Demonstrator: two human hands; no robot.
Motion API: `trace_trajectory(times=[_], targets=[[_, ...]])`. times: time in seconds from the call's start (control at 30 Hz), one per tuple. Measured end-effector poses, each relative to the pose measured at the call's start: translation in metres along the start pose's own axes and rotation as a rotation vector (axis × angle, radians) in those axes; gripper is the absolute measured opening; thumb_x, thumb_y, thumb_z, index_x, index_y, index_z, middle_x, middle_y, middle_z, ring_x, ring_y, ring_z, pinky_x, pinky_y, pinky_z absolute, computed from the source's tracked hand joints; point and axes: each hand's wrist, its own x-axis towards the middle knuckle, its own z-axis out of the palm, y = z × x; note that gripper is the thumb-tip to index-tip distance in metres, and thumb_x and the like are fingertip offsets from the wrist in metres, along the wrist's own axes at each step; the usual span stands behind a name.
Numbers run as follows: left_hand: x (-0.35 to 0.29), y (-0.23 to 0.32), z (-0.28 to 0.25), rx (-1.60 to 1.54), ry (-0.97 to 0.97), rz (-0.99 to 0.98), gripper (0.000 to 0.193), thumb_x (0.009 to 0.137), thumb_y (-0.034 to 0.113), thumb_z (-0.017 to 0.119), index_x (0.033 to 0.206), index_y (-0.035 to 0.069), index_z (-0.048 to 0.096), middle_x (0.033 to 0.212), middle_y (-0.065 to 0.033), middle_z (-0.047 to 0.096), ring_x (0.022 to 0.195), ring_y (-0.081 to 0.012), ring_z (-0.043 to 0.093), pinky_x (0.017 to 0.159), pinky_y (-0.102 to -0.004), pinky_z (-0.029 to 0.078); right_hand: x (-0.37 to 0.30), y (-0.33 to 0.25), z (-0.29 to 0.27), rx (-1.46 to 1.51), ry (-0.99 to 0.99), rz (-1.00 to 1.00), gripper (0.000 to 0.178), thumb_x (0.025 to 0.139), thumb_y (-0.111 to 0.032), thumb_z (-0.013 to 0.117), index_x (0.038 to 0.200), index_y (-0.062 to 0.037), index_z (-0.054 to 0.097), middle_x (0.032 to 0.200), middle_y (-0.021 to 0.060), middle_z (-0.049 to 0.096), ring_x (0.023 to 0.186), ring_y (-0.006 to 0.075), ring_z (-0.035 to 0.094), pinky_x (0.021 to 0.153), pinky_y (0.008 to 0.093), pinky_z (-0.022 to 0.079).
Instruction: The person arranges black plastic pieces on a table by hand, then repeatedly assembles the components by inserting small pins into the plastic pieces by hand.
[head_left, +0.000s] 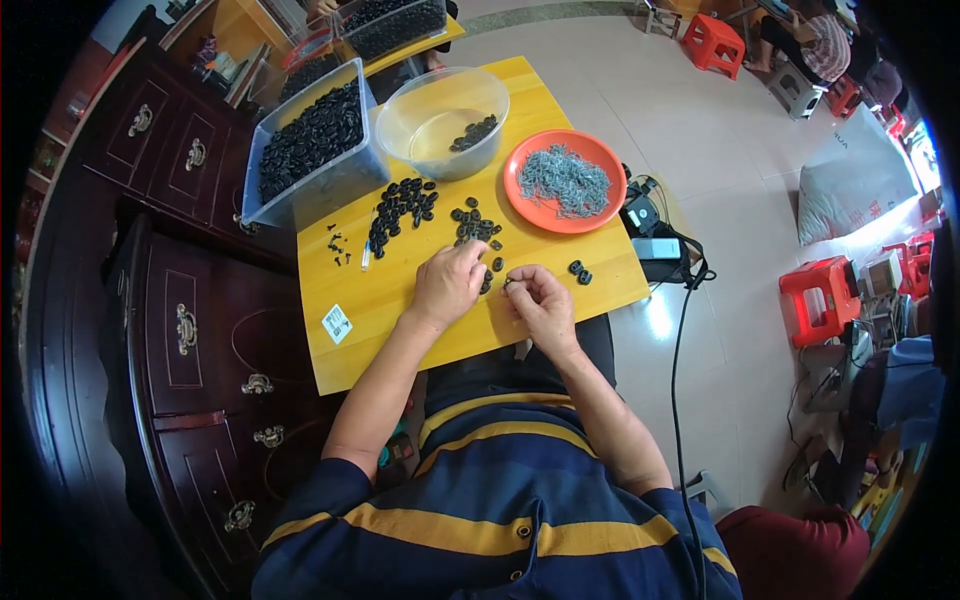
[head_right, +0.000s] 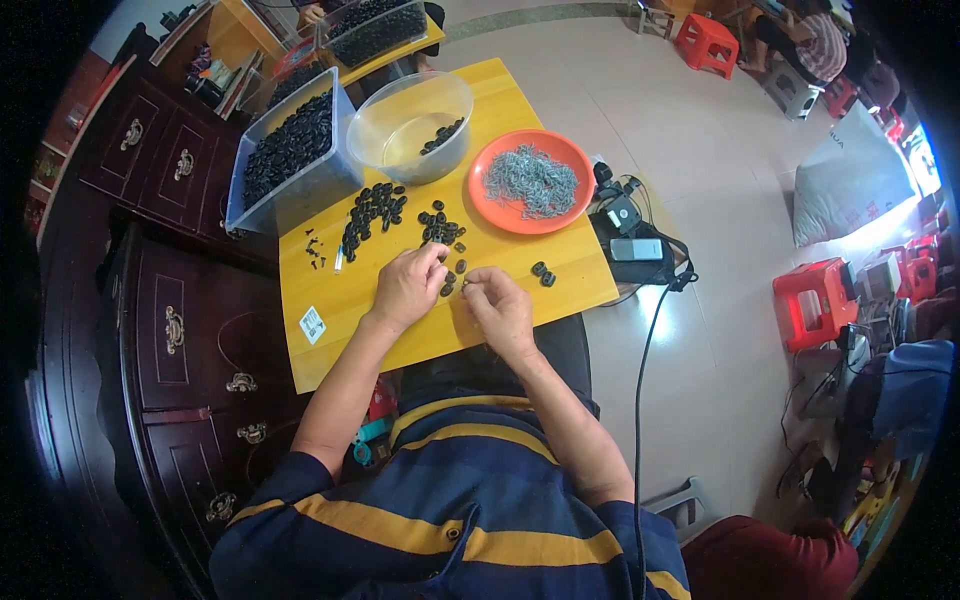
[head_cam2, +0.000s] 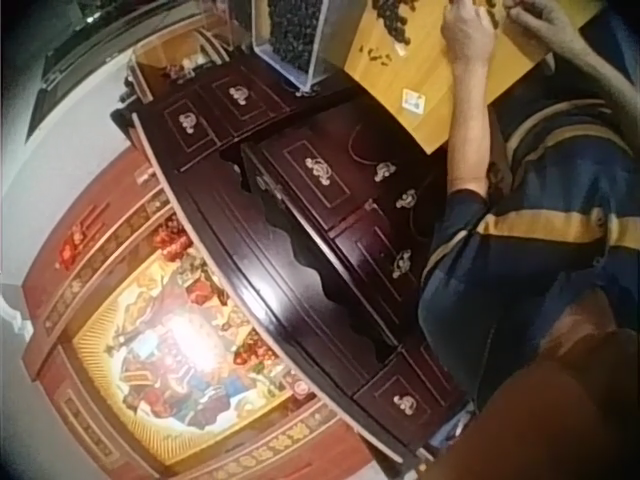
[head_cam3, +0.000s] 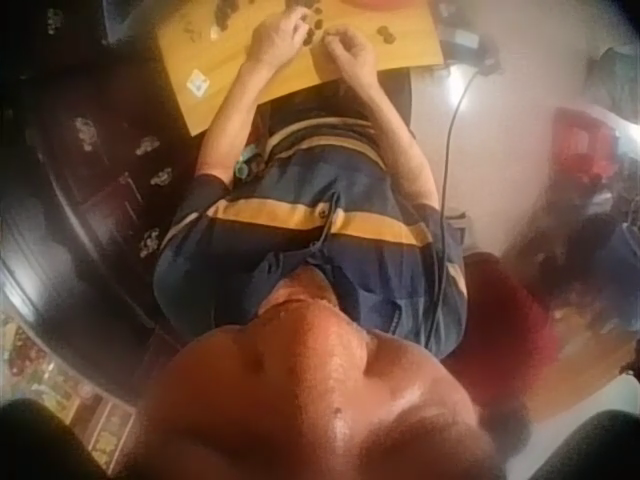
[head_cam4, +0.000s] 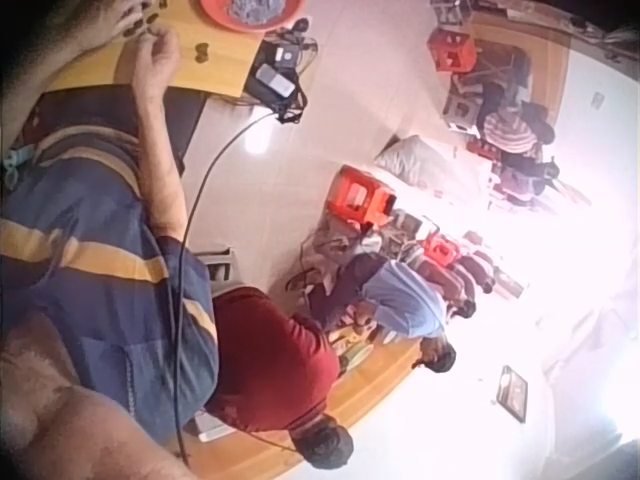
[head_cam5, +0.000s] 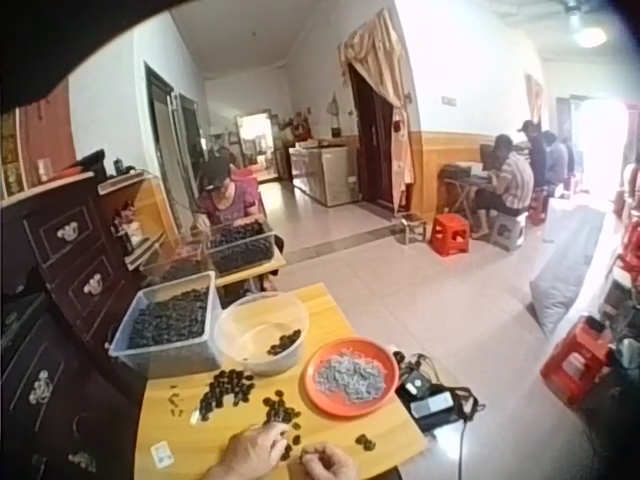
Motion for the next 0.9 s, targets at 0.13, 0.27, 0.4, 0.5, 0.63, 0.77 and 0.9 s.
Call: trace_trajectory(times=[0.13, 0.27, 0.4, 0.5, 0.63, 0.77, 0.9], targets=[[0.008, 0.0, 0.001, 0.082, 0.04, 0.071, 0.021, 0.086, 0.011, 0.065, 0.106, 0.009, 0.062, 0.086, -0.0109, 0.069, 0.083, -0.0325, 0.067, 0.073, -0.0452, 0.053, 0.001, 0.001, -0.001, 0.005, -0.011, 0.008, 0.012, 0.096, -0.011, 0.062, 0.104, -0.0014, 0.064, 0.082, 0.0015, 0.07, 0.068, 0.0053, 0.061, 0.062, 0.0211, 0.049], [0.008, -0.001, -0.005, 0.052, -0.043, -0.012, 0.022, 0.085, 0.013, 0.065, 0.107, 0.011, 0.062, 0.09, -0.012, 0.071, 0.085, -0.0332, 0.067, 0.075, -0.0465, 0.054, 0.0, -0.002, -0.001, 0.01, -0.005, 0.006, 0.012, 0.097, -0.01, 0.061, 0.104, -0.0011, 0.064, 0.082, 0.0015, 0.069, 0.068, 0.0057, 0.061, 0.062, 0.0213, 0.049], [0.006, -0.01, -0.014, -0.033, -0.05, -0.11, 0.02, 0.086, 0.011, 0.065, 0.105, 0.01, 0.064, 0.087, -0.0125, 0.07, 0.082, -0.0326, 0.068, 0.074, -0.0448, 0.054, -0.001, -0.006, -0.001, -0.012, -0.003, 0.016, 0.013, 0.097, -0.011, 0.061, 0.104, -0.0008, 0.064, 0.083, 0.0017, 0.069, 0.069, 0.0061, 0.061, 0.063, 0.0217, 0.05], [0.003, -0.022, -0.018, -0.135, 0.009, -0.144, 0.017, 0.086, 0.01, 0.065, 0.103, 0.007, 0.066, 0.083, -0.0127, 0.07, 0.079, -0.0316, 0.068, 0.072, -0.0422, 0.054, -0.001, -0.002, -0.001, 0.021, -0.015, 0.017, 0.013, 0.097, -0.011, 0.061, 0.105, -0.0006, 0.064, 0.083, 0.0018, 0.069, 0.07, 0.0061, 0.061, 0.064, 0.0219, 0.05], [-0.003, -0.027, -0.022, -0.132, 0.025, -0.155, 0.015, 0.086, 0.008, 0.065, 0.1, 0.005, 0.068, 0.084, -0.0135, 0.069, 0.078, -0.03, 0.068, 0.071, -0.0398, 0.054, 0.0, -0.001, -0.003, 0.04, -0.02, 0.026, 0.013, 0.097, -0.01, 0.061, 0.106, -0.0007, 0.063, 0.084, 0.0018, 0.069, 0.07, 0.0062, 0.06, 0.064, 0.0221, 0.049], [-0.014, -0.019, -0.025, -0.133, -0.016, -0.161, 0.016, 0.085, 0.007, 0.065, 0.1, 0.005, 0.069, 0.087, -0.0127, 0.069, 0.078, -0.0287, 0.068, 0.072, -0.0388, 0.054, 0.001, -0.004, -0.003, 0.106, -0.041, 0.082, 0.012, 0.098, -0.009, 0.061, 0.108, -0.0032, 0.061, 0.088, 0.0019, 0.068, 0.071, 0.005, 0.06, 0.063, 0.0191, 0.049], [-0.028, -0.023, -0.032, -0.093, -0.024, -0.196, 0.018, 0.084, 0.007, 0.065, 0.101, 0.005, 0.07, 0.089, -0.0113, 0.069, 0.08, -0.0278, 0.068, 0.073, -0.038, 0.055, 0.0, -0.005, -0.004, 0.123, -0.05, 0.078, 0.012, 0.098, -0.01, 0.061, 0.109, -0.0042, 0.06, 0.089, 0.0017, 0.068, 0.072, 0.005, 0.06, 0.064, 0.0189, 0.049]])
